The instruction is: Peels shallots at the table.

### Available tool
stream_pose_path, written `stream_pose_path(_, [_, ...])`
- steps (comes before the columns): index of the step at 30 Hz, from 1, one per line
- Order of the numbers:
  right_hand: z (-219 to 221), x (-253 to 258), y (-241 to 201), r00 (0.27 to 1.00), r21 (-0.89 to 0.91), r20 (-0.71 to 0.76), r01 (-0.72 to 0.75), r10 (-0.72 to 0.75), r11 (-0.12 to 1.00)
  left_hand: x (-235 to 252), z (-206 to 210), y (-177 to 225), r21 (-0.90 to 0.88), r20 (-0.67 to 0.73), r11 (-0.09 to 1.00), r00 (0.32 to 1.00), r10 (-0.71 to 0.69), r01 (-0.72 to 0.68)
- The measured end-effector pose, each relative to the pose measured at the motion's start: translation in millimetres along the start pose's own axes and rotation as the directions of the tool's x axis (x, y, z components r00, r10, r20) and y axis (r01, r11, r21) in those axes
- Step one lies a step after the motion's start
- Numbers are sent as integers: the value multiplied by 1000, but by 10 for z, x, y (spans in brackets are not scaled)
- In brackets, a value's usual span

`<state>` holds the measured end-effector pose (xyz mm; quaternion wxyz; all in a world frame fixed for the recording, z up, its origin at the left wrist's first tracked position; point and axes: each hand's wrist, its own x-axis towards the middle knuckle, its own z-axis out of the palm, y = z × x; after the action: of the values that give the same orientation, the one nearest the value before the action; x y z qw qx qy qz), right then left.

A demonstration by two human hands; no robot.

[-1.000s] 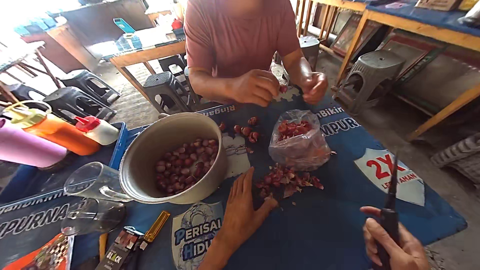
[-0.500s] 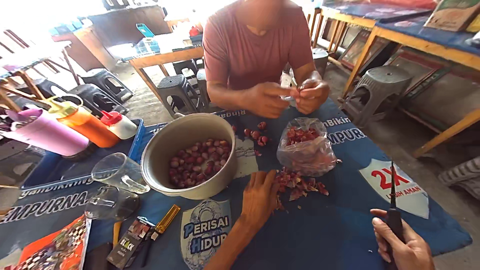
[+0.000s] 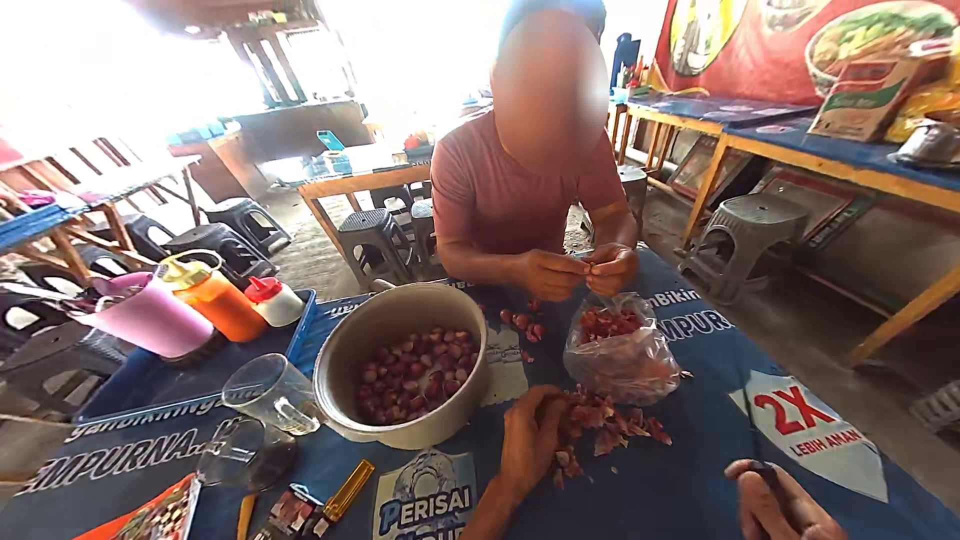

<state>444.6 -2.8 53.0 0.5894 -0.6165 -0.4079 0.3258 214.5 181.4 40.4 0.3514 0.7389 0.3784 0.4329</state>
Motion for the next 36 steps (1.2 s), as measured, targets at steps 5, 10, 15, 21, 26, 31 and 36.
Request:
stream_pose_path(5, [533, 335, -235, 966, -304, 215, 208, -146, 930, 13, -42, -94, -159, 12, 985, 998, -68, 69])
stream_pose_path(10, [1054, 883, -203, 908, -376, 341, 370, -244, 850, -15, -59, -59, -221, 63, 972, 996, -66, 78])
stream_pose_path(15, [1194, 1070, -84, 901, -420, 396, 350, -178, 837, -17, -45, -29, -210, 54, 974, 995, -82, 91])
stream_pose_path(21, [1051, 974, -13, 879, -411, 428, 397, -211, 821, -22, 3, -67, -218, 134, 975, 991, -14, 43])
stream_pose_path(26, [1018, 948, -16, 883, -436, 418, 401, -213, 806, -30, 15, -58, -233, 179, 972, 984, 18, 25])
stream_pose_path(31, [999, 951, -22, 884, -417, 417, 391, -210, 820, -40, 24, -54, -234, 187, 972, 982, 34, 11])
stream_pose_path(36, [996, 921, -19, 881, -360, 409, 396, -239, 845, -42, 23, -72, -274, 179, 962, 983, 31, 20])
